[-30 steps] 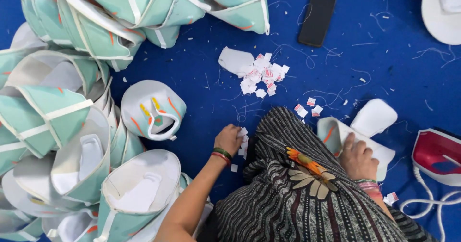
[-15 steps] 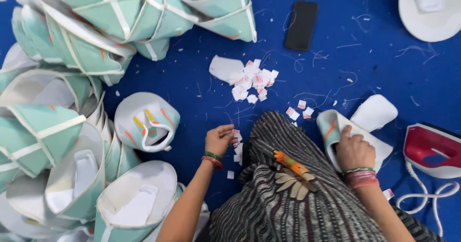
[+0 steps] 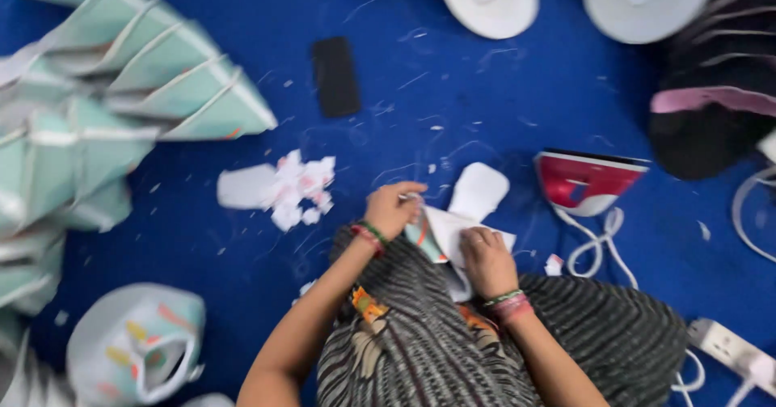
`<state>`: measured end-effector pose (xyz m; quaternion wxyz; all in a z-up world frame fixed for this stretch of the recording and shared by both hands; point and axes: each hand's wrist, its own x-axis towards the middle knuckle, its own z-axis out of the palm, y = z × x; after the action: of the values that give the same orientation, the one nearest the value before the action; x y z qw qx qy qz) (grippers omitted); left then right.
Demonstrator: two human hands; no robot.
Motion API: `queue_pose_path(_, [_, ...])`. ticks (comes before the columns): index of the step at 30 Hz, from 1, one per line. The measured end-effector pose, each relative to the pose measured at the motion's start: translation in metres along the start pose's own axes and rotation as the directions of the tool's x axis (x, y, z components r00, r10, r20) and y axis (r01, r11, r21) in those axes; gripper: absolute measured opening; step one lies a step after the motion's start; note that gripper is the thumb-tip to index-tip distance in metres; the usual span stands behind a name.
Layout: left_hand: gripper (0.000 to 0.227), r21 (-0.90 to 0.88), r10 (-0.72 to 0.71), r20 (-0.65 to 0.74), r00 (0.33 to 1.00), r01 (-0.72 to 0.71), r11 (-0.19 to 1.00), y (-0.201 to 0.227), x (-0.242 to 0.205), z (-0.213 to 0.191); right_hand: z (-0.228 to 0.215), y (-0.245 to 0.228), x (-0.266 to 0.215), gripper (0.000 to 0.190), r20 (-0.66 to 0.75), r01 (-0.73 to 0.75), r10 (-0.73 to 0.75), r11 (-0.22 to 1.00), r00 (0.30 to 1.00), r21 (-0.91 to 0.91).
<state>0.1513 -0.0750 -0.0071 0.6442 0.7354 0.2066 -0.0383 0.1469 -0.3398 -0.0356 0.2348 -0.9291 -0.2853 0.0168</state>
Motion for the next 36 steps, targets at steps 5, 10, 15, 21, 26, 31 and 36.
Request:
queue_pose_path(5, [0.015, 0.297, 0.245, 0.277, 0.929, -0.325, 0.898, -0.024, 0.096, 0.109, -0.025, -0.006, 0.032, 0.079, 0.017, -0.186, 0.187, 0.981, 0.982, -0.059])
queue_pose_path(10, [0.022, 0.586, 0.227, 0.371, 0.901, -0.416, 0.696, 0.024, 0.116, 0.126, -0.048, 0.004, 0.063, 0.117, 0.261, -0.312, 0.346, 0.936, 0.901, -0.163])
queue_pose_path(15, [0.02, 0.666, 0.158, 0.348, 0.924, -0.362, 0.652, 0.04, 0.121, 0.132, -0.056, 0.007, 0.081, 0.136, 0.365, -0.327, 0.366, 0.93, 0.856, -0.166])
queue_pose_path(21, [0.018, 0.666, 0.175, 0.296, 0.939, -0.334, 0.667, 0.032, 0.119, 0.127, -0.057, 0.014, 0.095, 0.146, 0.459, -0.335, 0.361, 0.932, 0.812, -0.14])
queue_pose_path(26, [0.022, 0.518, 0.375, 0.015, 0.927, -0.328, 0.79, 0.037, 0.088, 0.096, -0.068, 0.008, 0.1, 0.148, 0.474, -0.347, 0.379, 0.924, 0.795, -0.158])
queue_pose_path(31, [0.043, 0.727, 0.25, 0.136, 0.959, -0.268, 0.632, 0.027, 0.044, 0.095, -0.056, 0.017, 0.096, 0.147, 0.481, -0.332, 0.371, 0.928, 0.794, -0.169])
queue_pose_path(36, [0.074, 0.88, 0.158, 0.33, 0.931, -0.363, 0.305, 0.013, 0.042, 0.105, -0.059, 0.013, 0.097, 0.145, 0.485, -0.325, 0.378, 0.926, 0.788, -0.194])
